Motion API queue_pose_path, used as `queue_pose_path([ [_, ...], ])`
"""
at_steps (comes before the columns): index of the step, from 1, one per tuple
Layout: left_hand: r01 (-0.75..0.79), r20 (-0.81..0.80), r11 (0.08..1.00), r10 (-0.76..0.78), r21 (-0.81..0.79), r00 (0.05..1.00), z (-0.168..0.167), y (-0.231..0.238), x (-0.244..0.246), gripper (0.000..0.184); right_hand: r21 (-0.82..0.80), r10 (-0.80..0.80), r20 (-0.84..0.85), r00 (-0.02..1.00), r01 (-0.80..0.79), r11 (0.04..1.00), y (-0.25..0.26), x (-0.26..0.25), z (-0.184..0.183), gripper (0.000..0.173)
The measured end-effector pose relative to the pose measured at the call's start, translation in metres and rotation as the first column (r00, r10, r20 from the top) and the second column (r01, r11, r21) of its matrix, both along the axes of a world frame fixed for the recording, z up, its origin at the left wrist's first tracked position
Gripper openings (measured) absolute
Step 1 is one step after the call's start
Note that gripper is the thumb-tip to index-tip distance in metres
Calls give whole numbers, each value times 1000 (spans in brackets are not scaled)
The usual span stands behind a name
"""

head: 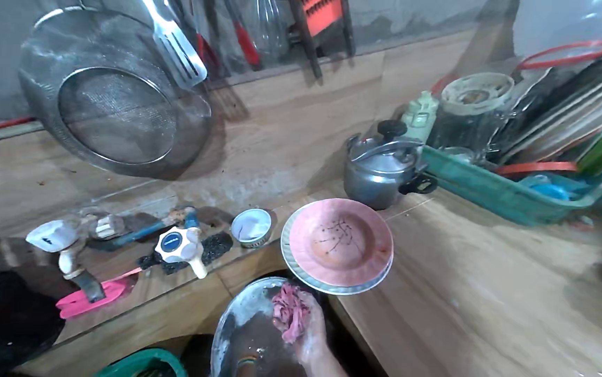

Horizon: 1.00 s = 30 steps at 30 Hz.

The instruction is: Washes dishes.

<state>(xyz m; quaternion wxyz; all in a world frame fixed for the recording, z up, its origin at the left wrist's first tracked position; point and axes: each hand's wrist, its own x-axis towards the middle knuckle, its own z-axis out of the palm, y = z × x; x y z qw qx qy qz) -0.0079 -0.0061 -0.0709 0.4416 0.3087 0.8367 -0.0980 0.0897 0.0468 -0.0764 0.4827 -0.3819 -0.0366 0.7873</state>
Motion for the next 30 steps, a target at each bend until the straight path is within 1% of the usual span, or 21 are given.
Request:
queue_pose_path([
  [1,-65,-58,972,80,225,995,-44,3,-20,47,1,-11,25,1000,11,1000,0,-1,2,37],
  [2,-111,-59,916,144,386,988,-75,9,-37,47,-8,-30,53,998,31,1000,0,-1,3,39],
  [3,-153,9,863,170,481,985,-88,13,-49,47,-15,-50,78,996,51,999,0,-2,2,41],
  [4,-189,94,816,165,546,982,-88,17,-55,43,-20,-68,102,992,71,997,1,-3,3,43],
  [6,-186,182,806,98,562,978,-67,22,-57,37,-3,-84,135,987,85,996,-1,-3,4,42],
  [8,-145,154,795,66,589,986,-46,21,-54,28,13,-58,197,979,57,998,-2,-2,5,38],
  [10,-139,121,748,80,649,989,-40,14,-53,15,28,0,271,963,-8,1000,-2,-1,2,30],
  [11,-156,124,709,97,688,988,-38,9,-53,9,43,16,313,950,-31,999,-3,-1,0,26],
  [13,-214,156,621,147,754,977,-34,-2,-56,4,77,30,369,929,-63,995,-4,-3,-2,21],
  [14,-241,174,558,171,794,970,-35,-7,-59,7,83,36,390,920,-74,994,-4,-3,-1,21],
  [16,-278,209,417,205,865,956,-35,-15,-62,20,104,21,435,900,-74,992,-5,-3,-2,26],
  [18,-296,236,273,232,915,944,-29,-24,-62,29,150,-23,462,887,-52,987,-6,-3,-6,32],
  [20,-291,253,128,249,948,935,-22,-32,-62,30,165,-2,433,901,-77,983,-9,-4,-6,38],
  [21,-303,279,60,255,951,926,-19,-35,-63,28,173,28,383,923,-102,980,-14,-4,-3,39],
  [23,-335,337,-52,255,941,906,-14,-41,-61,25,200,91,220,971,-137,970,-25,-12,3,38],
  [24,-349,359,-88,263,933,895,-13,-44,-60,26,216,138,157,978,-171,961,-32,-19,5,38],
  [25,-367,386,-118,271,923,882,-12,-46,-57,27,237,208,140,968,-237,942,-40,-25,6,38],
  [26,-393,419,-147,273,908,866,-11,-49,-53,28,268,290,184,939,-332,904,-49,-32,6,37],
  [27,-425,456,-166,279,890,845,-9,-52,-48,28,300,359,286,889,-439,847,-60,-40,4,36],
  [28,-476,509,-180,300,861,807,-5,-54,-42,29,315,417,397,817,-548,775,-71,-48,4,37],
  [30,-606,642,-222,361,764,677,1,-55,-34,34,268,533,557,637,-746,610,-87,-59,3,38],
])
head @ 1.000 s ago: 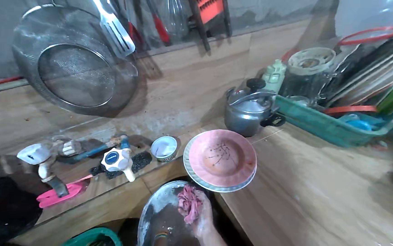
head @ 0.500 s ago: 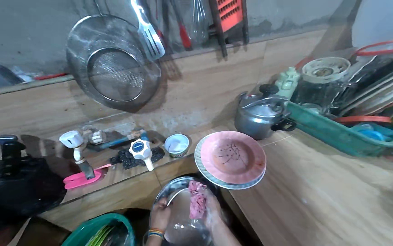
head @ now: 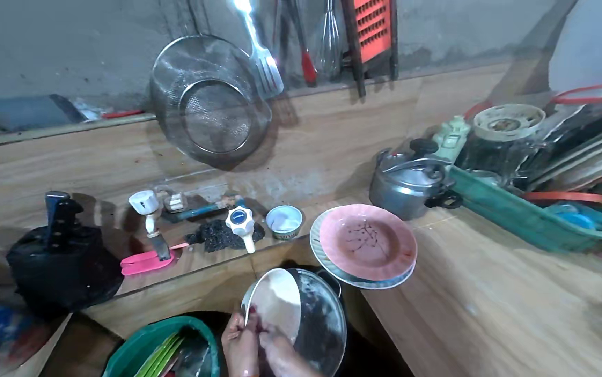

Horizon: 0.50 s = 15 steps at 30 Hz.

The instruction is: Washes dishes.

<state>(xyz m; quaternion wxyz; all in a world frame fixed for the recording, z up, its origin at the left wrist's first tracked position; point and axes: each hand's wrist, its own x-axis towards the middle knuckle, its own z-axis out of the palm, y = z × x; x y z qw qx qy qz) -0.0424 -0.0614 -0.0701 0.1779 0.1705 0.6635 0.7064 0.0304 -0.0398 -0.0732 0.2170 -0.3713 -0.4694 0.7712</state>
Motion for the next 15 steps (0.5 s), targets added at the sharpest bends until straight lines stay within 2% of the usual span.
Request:
queue_pose_path([
  [1,0,104,1000,0,1,995,1,-2,-1,28,25,73,42,996,-74,997,-4,-5,-1,39],
  [2,28,205,1000,-26,-8,978,1,-6,-4,13,33,107,58,993,-109,994,-6,-8,0,37],
  [3,73,305,997,-67,-9,950,1,-11,-8,17,51,121,68,990,-124,991,-8,-9,1,34],
  [4,109,389,994,-105,12,915,0,-14,-12,34,88,137,87,987,-144,986,-8,-10,0,34],
  [6,144,478,988,-154,59,865,1,-16,-14,43,183,194,179,964,-226,957,-6,-10,-3,39],
  [8,142,489,985,-170,94,856,3,-18,-13,43,367,227,322,919,-342,865,-5,-11,-6,42],
  [9,149,469,982,-185,113,864,3,-18,-13,44,471,234,425,874,-434,768,-1,-11,-8,45],
  [11,146,399,981,-185,128,898,-1,-18,-12,48,527,179,642,745,-599,603,7,-7,-4,47],
  [13,125,304,984,-158,126,939,-8,-19,-12,51,468,117,761,638,-666,581,17,-1,-2,48],
  [15,87,226,988,-114,126,967,-9,-21,-14,53,430,96,796,598,-669,607,20,4,-1,48],
])
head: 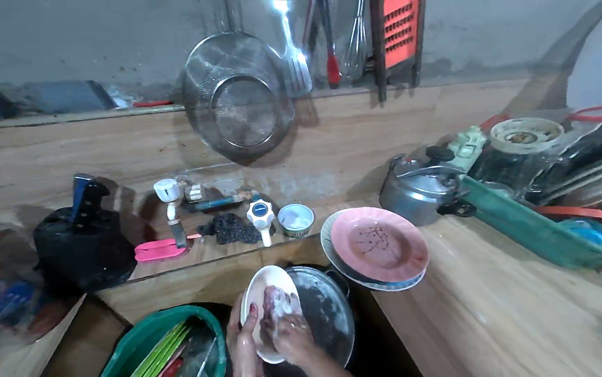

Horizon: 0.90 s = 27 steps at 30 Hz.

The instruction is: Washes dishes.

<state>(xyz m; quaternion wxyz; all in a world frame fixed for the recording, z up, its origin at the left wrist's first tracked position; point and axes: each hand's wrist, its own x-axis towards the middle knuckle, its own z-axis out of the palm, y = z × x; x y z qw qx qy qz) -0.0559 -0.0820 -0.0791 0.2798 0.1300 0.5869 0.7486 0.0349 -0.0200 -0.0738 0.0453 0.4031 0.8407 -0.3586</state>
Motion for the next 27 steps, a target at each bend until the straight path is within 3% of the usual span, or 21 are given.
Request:
queue_pose_path([
  [3,-80,55,997,79,18,995,8,2,3,51,-187,-147,-202,968,109,976,-8,-4,-4,43],
  [6,-84,32,996,84,-8,996,7,5,2,55,-507,-423,-502,754,139,850,-31,-16,3,38],
  [7,-84,39,996,85,-18,996,5,6,1,54,-564,-467,-540,700,111,818,-39,-18,10,41],
  [8,-91,70,996,93,-20,993,5,6,0,53,-543,-418,-552,722,69,837,-41,-13,16,42],
  [9,-112,124,994,113,-15,986,5,5,-1,51,-429,-260,-556,790,-5,903,-39,-3,17,40],
  [11,-130,311,989,103,68,945,13,-2,-10,46,-8,190,-475,859,-220,975,-21,25,8,39],
  [13,-108,435,986,42,128,899,17,-4,-14,42,373,480,-292,827,-364,854,13,53,-12,39],
  [14,-77,458,989,11,124,889,16,-2,-13,41,450,538,-205,817,-410,793,27,61,-15,34],
  [16,5,448,998,-36,70,893,18,5,-4,43,349,507,-69,859,-456,819,33,62,12,32],
  [18,102,402,994,-106,33,910,25,8,16,53,173,344,-99,934,-324,930,15,47,47,32],
  [21,37,375,998,-12,-60,927,25,13,31,40,245,175,-212,962,-120,962,-27,27,57,28],
  [23,37,374,997,-11,-62,928,22,5,19,53,413,260,-264,929,-135,900,-34,37,37,27],
  [26,67,398,997,-44,-44,916,20,1,2,53,697,520,-252,817,-220,683,10,76,-19,22],
  [27,83,420,996,-59,-39,905,21,4,2,51,725,565,-235,791,-245,644,25,85,-29,21],
])
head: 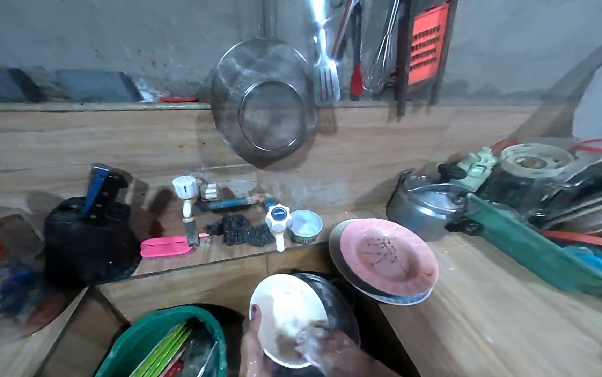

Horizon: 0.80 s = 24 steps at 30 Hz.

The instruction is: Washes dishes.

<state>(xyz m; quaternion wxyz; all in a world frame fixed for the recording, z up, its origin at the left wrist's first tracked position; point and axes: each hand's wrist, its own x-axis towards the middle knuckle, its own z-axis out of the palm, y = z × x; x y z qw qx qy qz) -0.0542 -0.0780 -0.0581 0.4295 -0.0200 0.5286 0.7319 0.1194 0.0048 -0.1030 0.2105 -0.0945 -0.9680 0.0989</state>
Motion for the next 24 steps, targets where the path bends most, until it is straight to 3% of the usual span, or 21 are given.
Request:
queue_pose_path([
  [2,39,23,999,-40,8,999,0,6,6,50,-106,-62,144,988,77,991,0,0,14,22],
  [4,110,-59,993,-112,-43,992,-3,7,20,58,-379,-161,355,921,299,876,-29,-27,57,29],
  [6,134,-145,986,-147,-98,978,-9,7,24,62,-470,-212,443,871,427,773,-51,-53,79,33],
  [7,101,-160,987,-121,-127,980,-9,5,22,60,-475,-188,475,860,431,767,-57,-56,81,35],
  [9,70,-137,988,-89,-138,986,-5,0,12,58,-433,-103,514,851,362,826,-52,-39,66,38],
  [12,98,-80,991,-105,-95,991,-1,-1,5,53,-173,-41,245,969,86,981,-14,4,8,25],
  [14,85,-33,993,-88,-84,996,0,6,11,50,-214,-12,355,935,94,972,-3,-1,32,23],
  [16,107,-69,988,-115,-115,991,-2,8,25,58,-413,-28,523,852,282,866,-18,-30,71,30],
  [19,54,-163,990,-75,-133,984,-8,3,25,61,-502,-137,504,853,418,757,-52,-59,82,35],
  [22,29,-161,990,-52,-138,986,-2,-4,12,58,-444,-70,484,872,314,839,-47,-37,53,44],
  [24,70,-175,989,-93,-130,980,-4,-4,7,55,-272,6,281,960,74,959,-12,-4,9,43],
])
